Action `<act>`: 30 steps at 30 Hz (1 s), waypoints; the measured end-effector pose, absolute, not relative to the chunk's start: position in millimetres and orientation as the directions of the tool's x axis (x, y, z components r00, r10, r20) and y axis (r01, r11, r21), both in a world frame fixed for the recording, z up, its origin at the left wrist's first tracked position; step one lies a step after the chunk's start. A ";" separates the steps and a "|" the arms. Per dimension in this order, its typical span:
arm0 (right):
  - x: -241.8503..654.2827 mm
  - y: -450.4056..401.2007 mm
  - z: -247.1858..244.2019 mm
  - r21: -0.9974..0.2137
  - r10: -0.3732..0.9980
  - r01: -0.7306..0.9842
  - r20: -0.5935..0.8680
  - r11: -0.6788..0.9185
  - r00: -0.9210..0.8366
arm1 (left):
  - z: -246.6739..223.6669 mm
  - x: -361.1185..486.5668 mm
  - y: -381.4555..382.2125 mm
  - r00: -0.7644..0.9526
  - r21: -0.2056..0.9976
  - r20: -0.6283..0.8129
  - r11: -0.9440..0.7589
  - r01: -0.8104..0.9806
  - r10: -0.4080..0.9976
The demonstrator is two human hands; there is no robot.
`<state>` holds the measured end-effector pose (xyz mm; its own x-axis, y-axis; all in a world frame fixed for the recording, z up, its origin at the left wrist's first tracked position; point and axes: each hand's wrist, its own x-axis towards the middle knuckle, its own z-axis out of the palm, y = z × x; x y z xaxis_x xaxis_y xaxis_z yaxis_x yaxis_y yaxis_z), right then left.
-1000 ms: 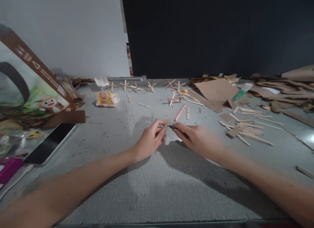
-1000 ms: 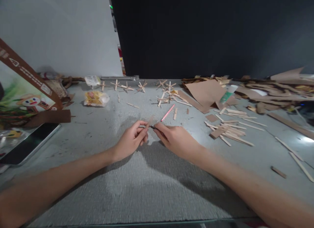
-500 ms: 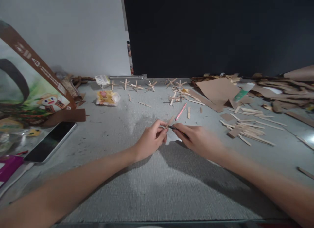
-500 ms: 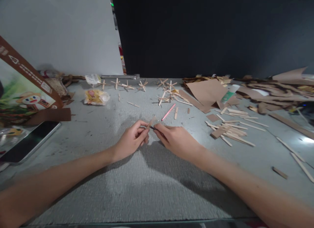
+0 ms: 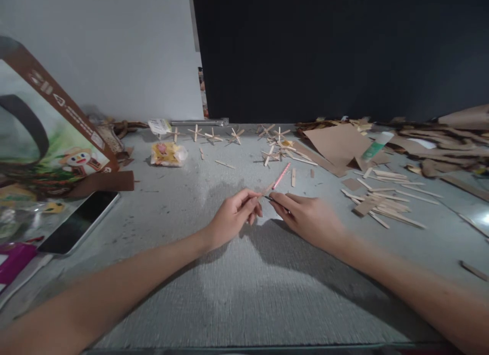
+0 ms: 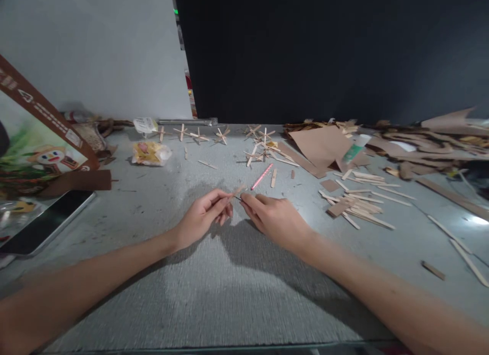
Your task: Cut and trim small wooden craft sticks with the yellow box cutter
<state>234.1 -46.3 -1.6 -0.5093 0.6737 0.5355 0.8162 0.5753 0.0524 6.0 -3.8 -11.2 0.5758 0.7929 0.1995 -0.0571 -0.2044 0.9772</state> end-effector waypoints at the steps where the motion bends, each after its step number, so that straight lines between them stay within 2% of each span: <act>1: 233.7 -46.1 -1.9 0.064 0.654 0.812 0.556 0.581 -0.512 | -11.1 6.1 -3.4 0.573 0.978 0.202 -0.191 -0.079 0.794; 6: 232.8 -44.8 -3.9 0.123 0.568 0.800 0.642 0.587 -0.515 | -11.8 7.9 0.2 0.567 0.976 0.207 -0.126 -0.178 0.797; 11: 234.9 -40.6 -8.9 0.159 0.519 0.792 0.676 0.590 -0.523 | -11.5 8.7 1.4 0.572 0.977 0.184 -0.085 -0.196 0.800; 20: 234.7 -39.6 -8.3 0.146 0.486 0.759 0.688 0.634 -0.539 | -11.3 8.3 1.4 0.595 0.981 0.105 0.017 -0.195 0.797; 24: 234.3 -40.6 -8.3 0.138 0.490 0.754 0.682 0.642 -0.543 | -13.7 9.7 -0.4 0.632 0.973 0.107 0.049 -0.224 0.767; 30: 234.7 -40.1 -9.4 0.126 0.479 0.737 0.685 0.664 -0.549 | -15.0 8.9 -3.1 0.694 0.983 0.078 0.060 -0.173 0.716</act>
<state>234.7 -40.1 -9.4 -0.5490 0.4790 0.6849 0.7368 0.6643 0.1261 8.9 -3.1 -15.0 0.6942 0.7155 0.0781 -0.1727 0.0603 0.9831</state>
